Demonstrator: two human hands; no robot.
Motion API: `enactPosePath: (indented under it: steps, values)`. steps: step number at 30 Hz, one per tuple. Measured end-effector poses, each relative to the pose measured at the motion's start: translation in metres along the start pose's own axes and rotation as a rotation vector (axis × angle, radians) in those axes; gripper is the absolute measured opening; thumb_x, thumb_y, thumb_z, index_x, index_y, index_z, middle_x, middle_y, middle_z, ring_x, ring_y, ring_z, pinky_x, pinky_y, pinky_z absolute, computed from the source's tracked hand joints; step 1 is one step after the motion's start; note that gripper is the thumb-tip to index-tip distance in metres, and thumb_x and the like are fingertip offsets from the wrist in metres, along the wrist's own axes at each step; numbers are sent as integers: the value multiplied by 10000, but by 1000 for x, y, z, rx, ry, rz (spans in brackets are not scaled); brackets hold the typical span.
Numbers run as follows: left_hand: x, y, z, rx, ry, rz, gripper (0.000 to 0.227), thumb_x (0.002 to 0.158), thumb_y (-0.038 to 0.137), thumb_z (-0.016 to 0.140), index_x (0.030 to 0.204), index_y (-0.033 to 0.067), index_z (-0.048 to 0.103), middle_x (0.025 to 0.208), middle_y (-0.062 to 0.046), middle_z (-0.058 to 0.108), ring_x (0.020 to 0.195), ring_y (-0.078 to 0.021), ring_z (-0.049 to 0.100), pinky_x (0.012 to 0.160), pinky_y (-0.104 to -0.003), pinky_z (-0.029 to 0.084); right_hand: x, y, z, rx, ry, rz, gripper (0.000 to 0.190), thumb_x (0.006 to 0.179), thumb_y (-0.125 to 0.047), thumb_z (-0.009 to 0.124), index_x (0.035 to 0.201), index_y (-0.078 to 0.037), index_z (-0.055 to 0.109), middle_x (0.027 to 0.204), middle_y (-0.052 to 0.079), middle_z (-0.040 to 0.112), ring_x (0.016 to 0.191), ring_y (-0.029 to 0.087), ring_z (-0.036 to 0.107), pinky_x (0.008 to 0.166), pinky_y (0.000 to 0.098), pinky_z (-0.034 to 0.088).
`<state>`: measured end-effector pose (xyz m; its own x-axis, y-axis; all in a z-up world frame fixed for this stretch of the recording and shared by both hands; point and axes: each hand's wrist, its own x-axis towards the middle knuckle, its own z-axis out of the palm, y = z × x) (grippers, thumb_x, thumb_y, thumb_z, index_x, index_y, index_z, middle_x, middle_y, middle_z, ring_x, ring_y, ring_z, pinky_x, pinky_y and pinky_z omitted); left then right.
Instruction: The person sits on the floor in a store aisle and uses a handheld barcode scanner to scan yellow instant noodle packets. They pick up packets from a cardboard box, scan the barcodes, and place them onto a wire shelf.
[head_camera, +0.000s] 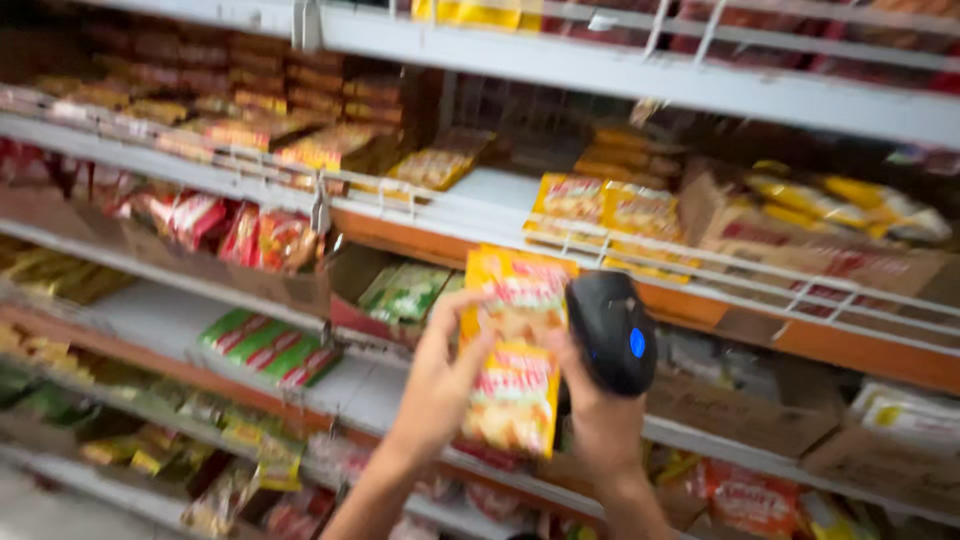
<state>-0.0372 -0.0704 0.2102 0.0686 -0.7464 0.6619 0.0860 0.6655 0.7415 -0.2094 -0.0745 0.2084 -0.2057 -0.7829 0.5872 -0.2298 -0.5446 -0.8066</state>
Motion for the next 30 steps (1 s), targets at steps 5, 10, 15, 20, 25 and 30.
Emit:
enactPosePath:
  steps: [5,10,15,20,25,30]
  values:
    - [95,8,-13,-92,4,-108,394,967,65,590,1360,78,590,1218,-67,642,1053,-118,599,921,-279,523,82,-49,-31,-261,-47,-445,530,760,27,762,1271,10,624,1250,131,671,1148,270,658,989,356,516]
    - [158,-22,-21,-69,-34,-323,366,969,106,599,1335,113,605,1052,-73,683,902,-117,634,778,-285,555,112,-51,-43,-566,-187,-535,721,579,64,720,1287,20,589,1269,180,610,1255,370,545,1070,420,430]
    - [198,-53,-22,348,-128,-347,361,956,174,638,1311,123,680,977,-136,701,834,-179,601,718,-312,497,113,-34,-39,-724,-196,-426,634,585,9,745,1207,-4,622,1236,158,614,1191,381,520,1029,442,437]
    - [243,-64,-33,492,-433,-448,318,883,174,646,1170,85,752,1036,-78,769,894,-163,691,708,-330,582,109,-34,-32,-740,-145,-462,604,542,22,739,1138,13,643,1191,178,593,1167,411,509,1001,466,438]
    - [301,-95,-28,448,-502,-360,322,807,97,693,1109,44,791,1010,-99,803,927,-185,718,805,-303,566,108,-33,-27,-785,-113,-472,539,576,10,754,1106,-2,660,1195,179,582,1166,421,500,997,482,433]
    - [316,-147,1,758,-618,-261,394,826,185,675,1198,76,746,1127,-184,754,1026,-321,693,882,-400,545,104,-34,-29,-793,-128,-487,518,573,-15,773,1079,-9,661,1191,191,564,1191,432,481,993,492,430]
